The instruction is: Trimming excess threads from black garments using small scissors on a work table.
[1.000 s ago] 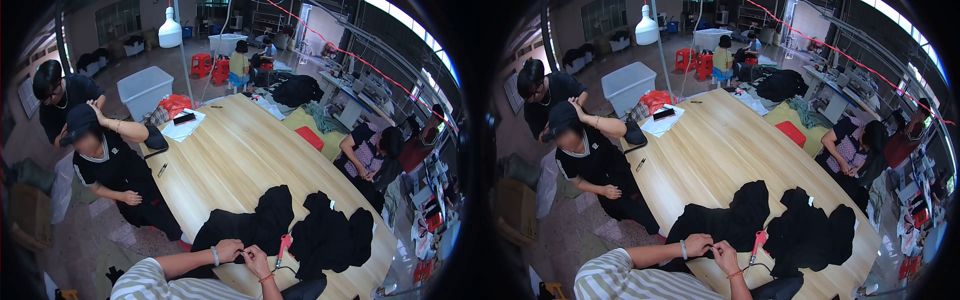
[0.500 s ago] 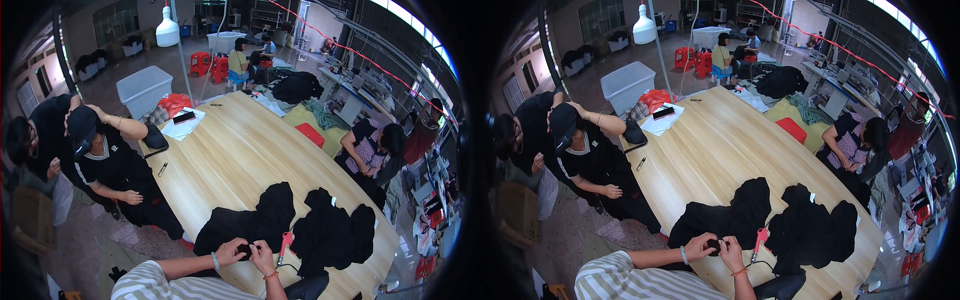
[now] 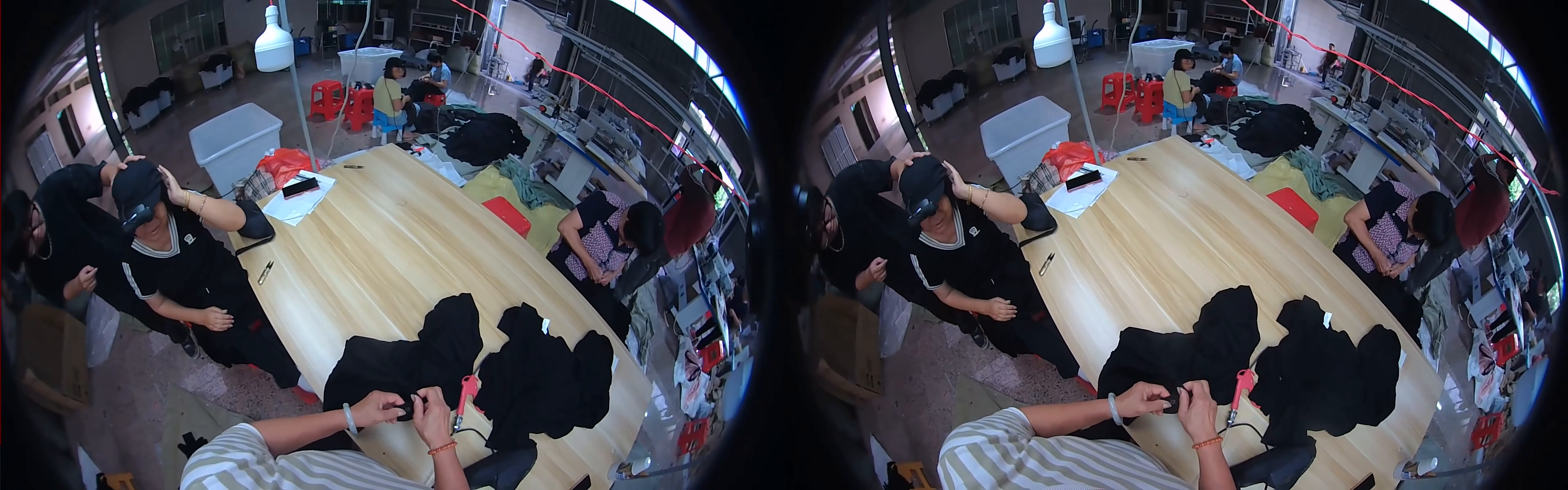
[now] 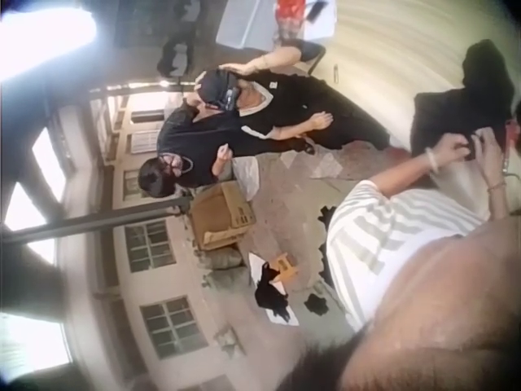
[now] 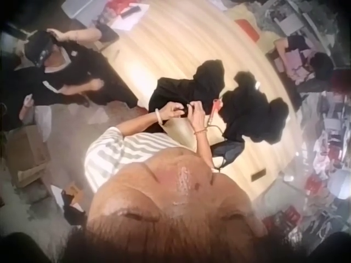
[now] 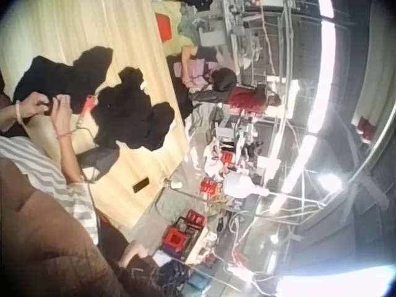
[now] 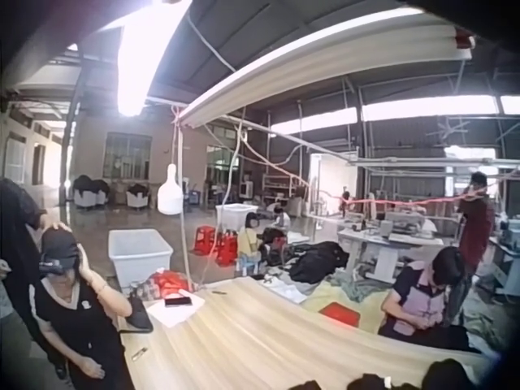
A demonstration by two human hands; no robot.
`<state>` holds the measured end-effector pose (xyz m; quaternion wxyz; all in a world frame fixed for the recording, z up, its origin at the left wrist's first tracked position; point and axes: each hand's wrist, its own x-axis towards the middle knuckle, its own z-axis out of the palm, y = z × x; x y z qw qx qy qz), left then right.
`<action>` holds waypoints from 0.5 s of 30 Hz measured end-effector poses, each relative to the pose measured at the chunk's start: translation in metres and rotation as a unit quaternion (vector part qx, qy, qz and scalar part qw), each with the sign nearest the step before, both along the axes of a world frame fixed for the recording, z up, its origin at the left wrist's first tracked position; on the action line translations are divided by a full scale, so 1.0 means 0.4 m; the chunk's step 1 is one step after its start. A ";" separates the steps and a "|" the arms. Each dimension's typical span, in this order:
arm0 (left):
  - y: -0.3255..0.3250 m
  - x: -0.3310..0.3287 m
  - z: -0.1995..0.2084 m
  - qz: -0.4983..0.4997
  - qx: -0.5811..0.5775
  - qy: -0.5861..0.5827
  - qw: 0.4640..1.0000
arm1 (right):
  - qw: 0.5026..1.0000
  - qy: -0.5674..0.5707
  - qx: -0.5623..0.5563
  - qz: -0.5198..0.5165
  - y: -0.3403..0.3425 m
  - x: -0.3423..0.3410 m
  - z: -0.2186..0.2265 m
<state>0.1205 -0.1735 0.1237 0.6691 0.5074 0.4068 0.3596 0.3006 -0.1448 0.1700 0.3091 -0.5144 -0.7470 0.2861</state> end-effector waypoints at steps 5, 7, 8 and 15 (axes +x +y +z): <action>0.007 0.016 0.028 0.031 0.042 0.034 0.998 | 0.998 0.016 0.053 -0.007 -0.005 -0.013 -0.018; 0.010 0.008 0.045 0.028 0.106 0.085 0.990 | 0.999 0.023 0.037 -0.004 -0.010 -0.013 -0.016; 0.006 0.007 0.052 0.025 0.163 0.135 0.977 | 0.999 0.022 0.034 -0.004 -0.009 -0.012 -0.013; 0.008 0.038 0.054 0.168 0.104 0.052 0.979 | 0.996 0.076 -0.038 0.026 0.011 -0.009 -0.046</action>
